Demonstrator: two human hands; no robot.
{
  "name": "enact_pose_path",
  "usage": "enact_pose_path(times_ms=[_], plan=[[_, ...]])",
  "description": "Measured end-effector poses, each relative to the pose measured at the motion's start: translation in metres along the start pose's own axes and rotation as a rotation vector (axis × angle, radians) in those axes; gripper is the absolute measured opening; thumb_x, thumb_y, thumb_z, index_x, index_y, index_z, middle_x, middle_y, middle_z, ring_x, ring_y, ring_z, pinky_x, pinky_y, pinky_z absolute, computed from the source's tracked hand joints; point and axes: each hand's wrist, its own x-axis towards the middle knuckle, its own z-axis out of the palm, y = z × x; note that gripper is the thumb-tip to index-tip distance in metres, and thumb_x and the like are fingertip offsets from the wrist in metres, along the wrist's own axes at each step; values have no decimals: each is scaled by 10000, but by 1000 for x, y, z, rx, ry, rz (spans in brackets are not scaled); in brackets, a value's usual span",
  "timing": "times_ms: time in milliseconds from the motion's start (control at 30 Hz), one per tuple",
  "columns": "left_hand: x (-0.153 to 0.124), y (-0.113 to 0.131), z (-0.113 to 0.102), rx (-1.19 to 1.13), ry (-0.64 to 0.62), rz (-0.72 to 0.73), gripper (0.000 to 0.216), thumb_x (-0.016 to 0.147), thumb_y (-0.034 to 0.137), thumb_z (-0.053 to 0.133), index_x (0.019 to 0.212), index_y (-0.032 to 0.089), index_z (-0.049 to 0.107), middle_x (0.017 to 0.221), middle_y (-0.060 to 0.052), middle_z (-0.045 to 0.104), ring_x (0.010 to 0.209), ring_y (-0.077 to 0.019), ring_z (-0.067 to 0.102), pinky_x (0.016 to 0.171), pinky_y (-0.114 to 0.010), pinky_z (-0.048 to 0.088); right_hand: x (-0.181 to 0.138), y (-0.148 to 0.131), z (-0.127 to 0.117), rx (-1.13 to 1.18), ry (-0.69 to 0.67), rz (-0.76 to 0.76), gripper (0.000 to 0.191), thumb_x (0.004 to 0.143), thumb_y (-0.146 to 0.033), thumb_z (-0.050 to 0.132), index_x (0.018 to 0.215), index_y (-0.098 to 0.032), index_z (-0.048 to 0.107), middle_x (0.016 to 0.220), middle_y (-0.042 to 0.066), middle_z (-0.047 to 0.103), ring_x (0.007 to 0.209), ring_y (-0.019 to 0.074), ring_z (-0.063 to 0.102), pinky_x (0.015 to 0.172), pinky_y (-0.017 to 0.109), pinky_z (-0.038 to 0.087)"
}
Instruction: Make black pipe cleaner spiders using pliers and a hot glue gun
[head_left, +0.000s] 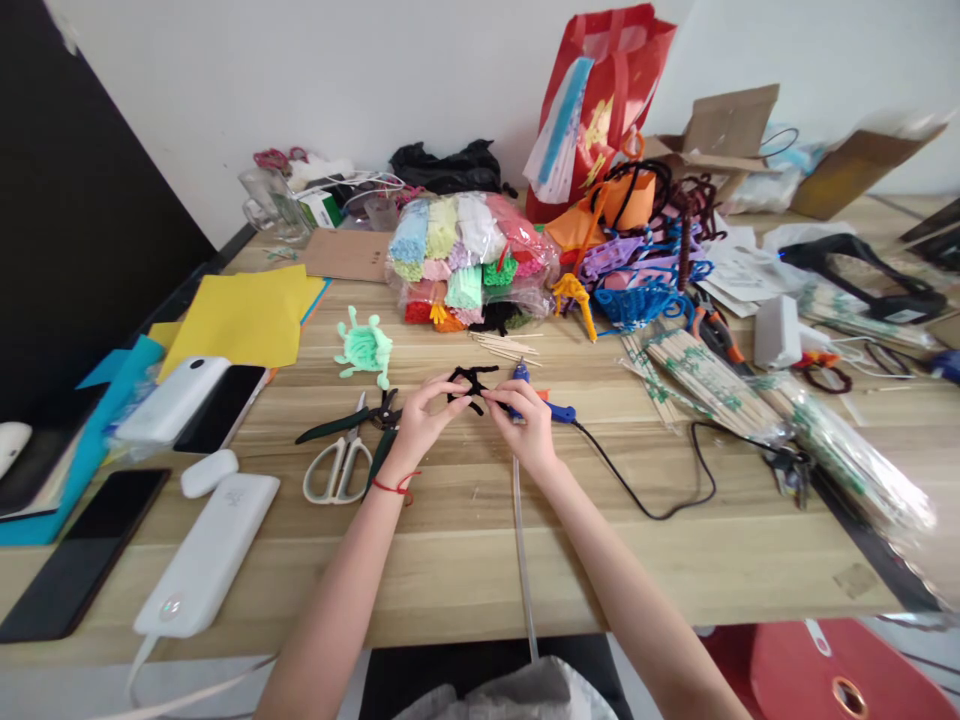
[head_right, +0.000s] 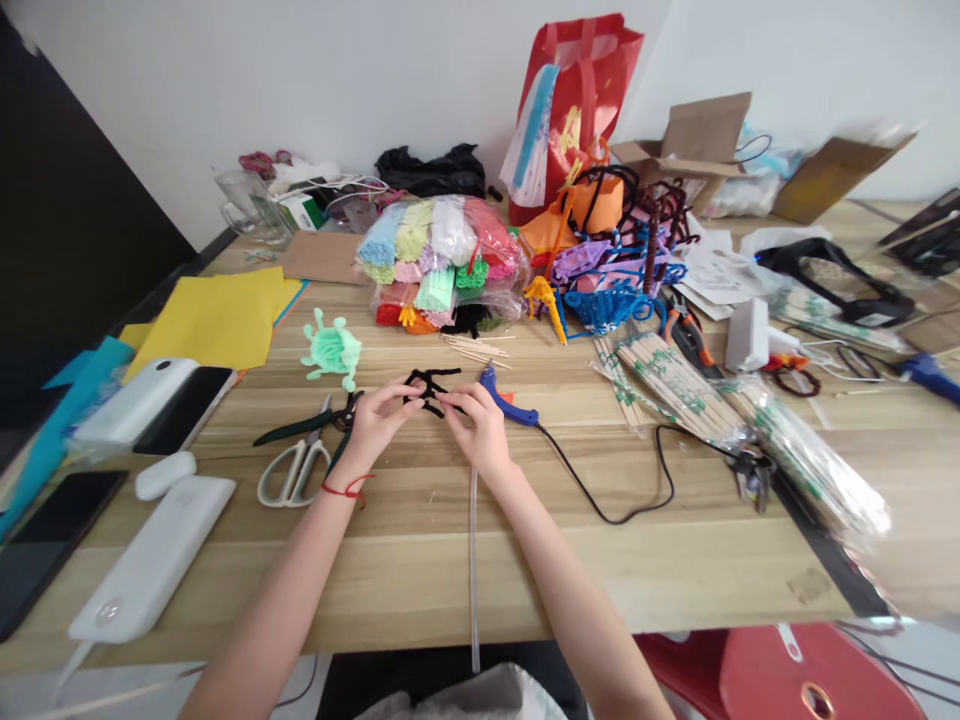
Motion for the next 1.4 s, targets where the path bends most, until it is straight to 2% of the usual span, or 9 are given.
enact_pose_path(times_ms=[233, 433, 567, 700, 800, 1233, 1400], plan=[[0, -1, 1, -37, 3, -23, 224, 721, 364, 732, 876, 202, 720, 1033, -82, 703, 1096, -238, 605, 1031, -400, 408, 2, -2, 0, -3, -5, -1, 143, 871, -213, 559, 965, -242, 663, 906, 55, 651, 862, 184, 630, 780, 348, 536], [0, 4, 2, -96, 12, -48, 277, 733, 336, 729, 951, 190, 640, 1013, -84, 680, 1029, -209, 624, 970, -363, 446, 2, -4, -1, -18, 34, 19, 269, 827, -175, 561, 1087, -233, 601, 983, 74, 642, 903, 205, 605, 788, 366, 523], [-1, 5, 2, -123, 4, -60, 377, 721, 319, 744, 1031, 195, 568, 1051, -85, 653, 999, -190, 630, 940, -346, 462, 5, -2, -6, -30, 61, 36, 292, 848, -187, 533, 1130, -228, 598, 1064, 96, 621, 1008, 225, 581, 849, 395, 502], [-3, 8, 1, -112, -34, -62, 455, 706, 318, 759, 1090, 206, 541, 1131, -92, 625, 1063, -204, 613, 955, -343, 461, 10, 4, -11, -3, 0, 51, 292, 895, -222, 509, 1165, -253, 613, 1139, 92, 624, 1104, 228, 555, 969, 436, 445], [-4, 11, 1, -71, -63, -58, 480, 703, 316, 763, 1114, 214, 538, 1188, -99, 600, 1102, -216, 602, 963, -344, 460, 12, 8, -13, 42, -48, 71, 252, 912, -264, 514, 1123, -267, 651, 1127, 78, 645, 1105, 220, 565, 994, 431, 429], [-6, 10, 2, -6, -121, -44, 466, 728, 323, 745, 1148, 219, 569, 1200, -93, 615, 1159, -236, 575, 1031, -391, 428, 12, 9, -11, 83, -25, 138, 182, 862, -322, 597, 976, -255, 721, 960, 72, 658, 955, 212, 605, 865, 383, 492], [-6, 9, 2, 34, -100, -16, 474, 720, 331, 751, 1147, 219, 579, 1180, -89, 626, 1131, -233, 589, 1020, -395, 438, 9, 6, -10, 167, 17, 287, 211, 847, -360, 603, 951, -219, 721, 894, 70, 692, 791, 188, 635, 747, 345, 515]])
